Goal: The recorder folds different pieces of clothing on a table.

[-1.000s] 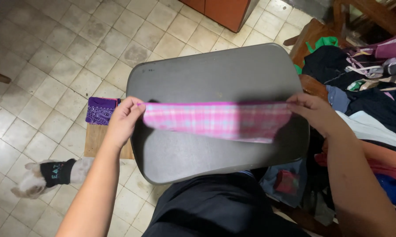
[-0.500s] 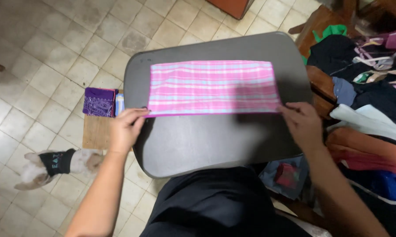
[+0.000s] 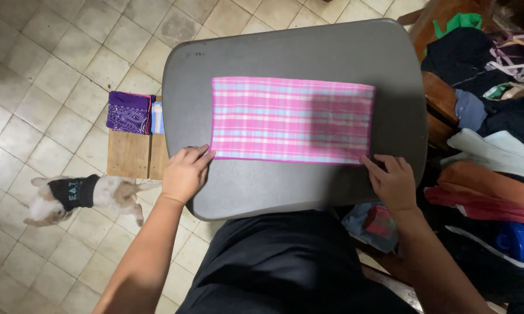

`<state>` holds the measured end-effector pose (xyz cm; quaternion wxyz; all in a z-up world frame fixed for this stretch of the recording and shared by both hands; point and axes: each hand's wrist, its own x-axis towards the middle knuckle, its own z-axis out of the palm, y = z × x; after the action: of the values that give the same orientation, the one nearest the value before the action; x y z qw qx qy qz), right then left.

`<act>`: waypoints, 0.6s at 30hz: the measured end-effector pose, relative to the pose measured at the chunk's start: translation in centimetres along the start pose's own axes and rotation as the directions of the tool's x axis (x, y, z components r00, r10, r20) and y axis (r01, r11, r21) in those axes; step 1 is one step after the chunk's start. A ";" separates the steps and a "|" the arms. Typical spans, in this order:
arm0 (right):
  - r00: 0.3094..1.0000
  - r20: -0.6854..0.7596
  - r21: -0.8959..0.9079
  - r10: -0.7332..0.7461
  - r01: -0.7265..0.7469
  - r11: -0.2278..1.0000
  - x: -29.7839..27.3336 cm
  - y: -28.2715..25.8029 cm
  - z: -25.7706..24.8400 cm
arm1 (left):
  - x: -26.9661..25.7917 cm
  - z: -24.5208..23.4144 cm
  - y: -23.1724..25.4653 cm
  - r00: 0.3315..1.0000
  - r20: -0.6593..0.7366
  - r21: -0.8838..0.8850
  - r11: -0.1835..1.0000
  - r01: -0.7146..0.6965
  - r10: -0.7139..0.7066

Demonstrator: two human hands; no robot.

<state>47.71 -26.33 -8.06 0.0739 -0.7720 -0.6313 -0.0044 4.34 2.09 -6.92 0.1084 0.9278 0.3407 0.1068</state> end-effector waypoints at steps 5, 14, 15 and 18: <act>0.997 -0.054 -0.051 -0.055 0.052 0.997 -0.7 0.3 0.5 | 2.6 -2.1 4.8 0.999 0.035 -0.050 0.999 0.019 -0.018; 0.997 0.062 -0.047 0.054 -0.051 0.998 -1.5 0.3 0.2 | 9.5 8.4 17.7 0.624 0.255 -0.281 0.674 -0.683 0.739; 0.997 0.049 -0.014 0.058 -0.057 0.998 -1.4 0.2 -0.2 | 10.6 9.5 18.9 0.553 0.320 -0.296 0.636 -0.713 0.769; 0.998 -0.015 -0.004 0.057 -0.057 0.998 -1.8 0.5 0.3 | 12.9 11.5 20.3 0.463 0.324 -0.353 0.560 -0.750 0.825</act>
<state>47.84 -28.19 -8.57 0.0768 -0.7897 -0.6086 -0.0094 29.46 -6.03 -10.68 0.1973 0.9638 -0.1725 -0.0485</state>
